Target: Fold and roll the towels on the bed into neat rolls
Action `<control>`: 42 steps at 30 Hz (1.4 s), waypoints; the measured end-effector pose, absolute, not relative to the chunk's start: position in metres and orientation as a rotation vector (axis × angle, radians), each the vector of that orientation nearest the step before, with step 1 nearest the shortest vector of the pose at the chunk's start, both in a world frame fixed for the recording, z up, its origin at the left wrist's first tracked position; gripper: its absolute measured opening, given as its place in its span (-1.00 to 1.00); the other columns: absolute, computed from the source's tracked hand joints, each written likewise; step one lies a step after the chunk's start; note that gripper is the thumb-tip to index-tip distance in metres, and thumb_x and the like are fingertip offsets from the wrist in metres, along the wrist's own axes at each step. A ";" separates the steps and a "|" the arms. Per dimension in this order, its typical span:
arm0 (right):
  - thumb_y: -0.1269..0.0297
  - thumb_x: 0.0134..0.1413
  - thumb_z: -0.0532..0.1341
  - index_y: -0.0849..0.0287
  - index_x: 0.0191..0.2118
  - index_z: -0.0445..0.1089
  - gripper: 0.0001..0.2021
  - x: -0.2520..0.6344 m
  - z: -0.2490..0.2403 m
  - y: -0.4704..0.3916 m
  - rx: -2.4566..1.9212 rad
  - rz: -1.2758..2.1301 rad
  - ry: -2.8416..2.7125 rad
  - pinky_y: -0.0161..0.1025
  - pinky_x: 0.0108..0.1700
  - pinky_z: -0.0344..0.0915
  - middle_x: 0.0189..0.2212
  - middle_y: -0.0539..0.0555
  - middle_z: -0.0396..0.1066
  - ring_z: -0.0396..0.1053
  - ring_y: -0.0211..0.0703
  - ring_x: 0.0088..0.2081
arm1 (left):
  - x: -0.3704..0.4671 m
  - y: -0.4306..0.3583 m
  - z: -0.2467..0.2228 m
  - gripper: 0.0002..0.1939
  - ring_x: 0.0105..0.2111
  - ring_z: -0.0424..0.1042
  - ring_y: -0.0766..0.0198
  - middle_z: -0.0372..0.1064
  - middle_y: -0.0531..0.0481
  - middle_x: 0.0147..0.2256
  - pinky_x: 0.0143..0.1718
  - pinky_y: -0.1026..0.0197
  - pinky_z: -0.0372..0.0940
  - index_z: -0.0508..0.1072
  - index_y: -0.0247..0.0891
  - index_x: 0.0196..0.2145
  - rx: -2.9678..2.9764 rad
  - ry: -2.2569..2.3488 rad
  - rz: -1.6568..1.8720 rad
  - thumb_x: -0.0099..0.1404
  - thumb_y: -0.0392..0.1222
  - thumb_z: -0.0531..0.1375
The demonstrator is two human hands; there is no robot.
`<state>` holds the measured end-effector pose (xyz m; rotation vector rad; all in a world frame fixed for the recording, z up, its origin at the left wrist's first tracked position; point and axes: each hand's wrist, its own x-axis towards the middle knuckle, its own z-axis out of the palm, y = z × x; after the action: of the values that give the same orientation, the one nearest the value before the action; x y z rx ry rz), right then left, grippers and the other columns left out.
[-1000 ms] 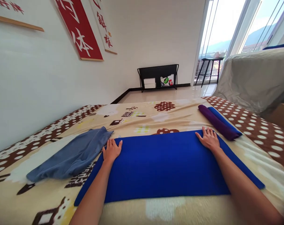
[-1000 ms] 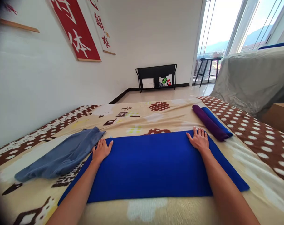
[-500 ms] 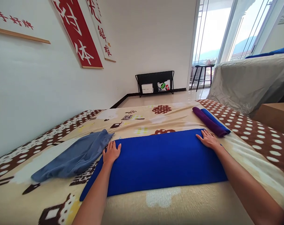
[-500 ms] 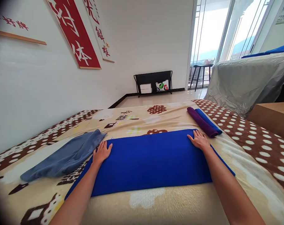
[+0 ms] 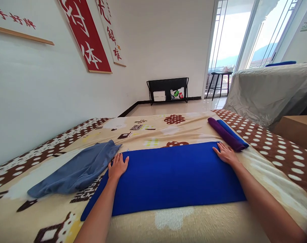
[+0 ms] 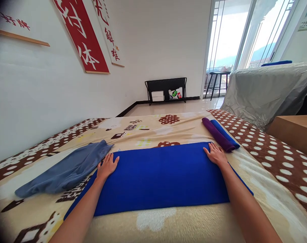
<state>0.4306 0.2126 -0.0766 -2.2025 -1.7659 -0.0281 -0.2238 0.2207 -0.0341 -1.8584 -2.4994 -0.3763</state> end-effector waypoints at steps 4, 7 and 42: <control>0.09 0.27 0.18 0.15 0.16 0.28 -0.58 0.430 -0.076 0.217 -2.219 -0.058 -1.734 0.11 0.14 0.28 0.17 0.17 0.25 0.29 -0.01 0.12 | -0.224 0.221 -0.034 -0.26 0.39 -0.13 -0.02 -0.16 -0.18 0.41 0.34 -0.23 -0.17 0.03 -0.24 0.36 -1.845 -2.511 -0.338 0.40 0.27 -0.12; 0.09 0.26 0.18 0.15 0.15 0.29 -0.58 0.429 -0.077 0.220 -2.248 -0.082 -1.714 0.10 0.13 0.29 0.16 0.17 0.26 0.30 -0.02 0.11 | -0.224 0.220 -0.033 -0.24 0.40 -0.16 0.01 -0.18 -0.17 0.41 0.34 -0.22 -0.17 0.01 -0.27 0.37 -1.842 -2.507 -0.311 0.41 0.27 -0.19; 0.09 0.26 0.18 0.18 0.11 0.32 -0.61 0.410 -0.072 0.267 -2.282 -0.292 -1.921 0.08 0.11 0.30 0.11 0.16 0.31 0.33 -0.04 0.08 | -0.232 0.279 -0.035 -0.38 0.29 0.09 -0.07 0.05 -0.19 0.33 0.27 -0.30 -0.02 0.19 -0.21 0.27 -1.831 -2.485 -0.326 0.39 0.17 0.08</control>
<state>0.4102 0.2668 -0.0717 -2.2824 -1.9212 -0.2925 -0.2317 0.2793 -0.0352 -1.8311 -2.4847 -0.3260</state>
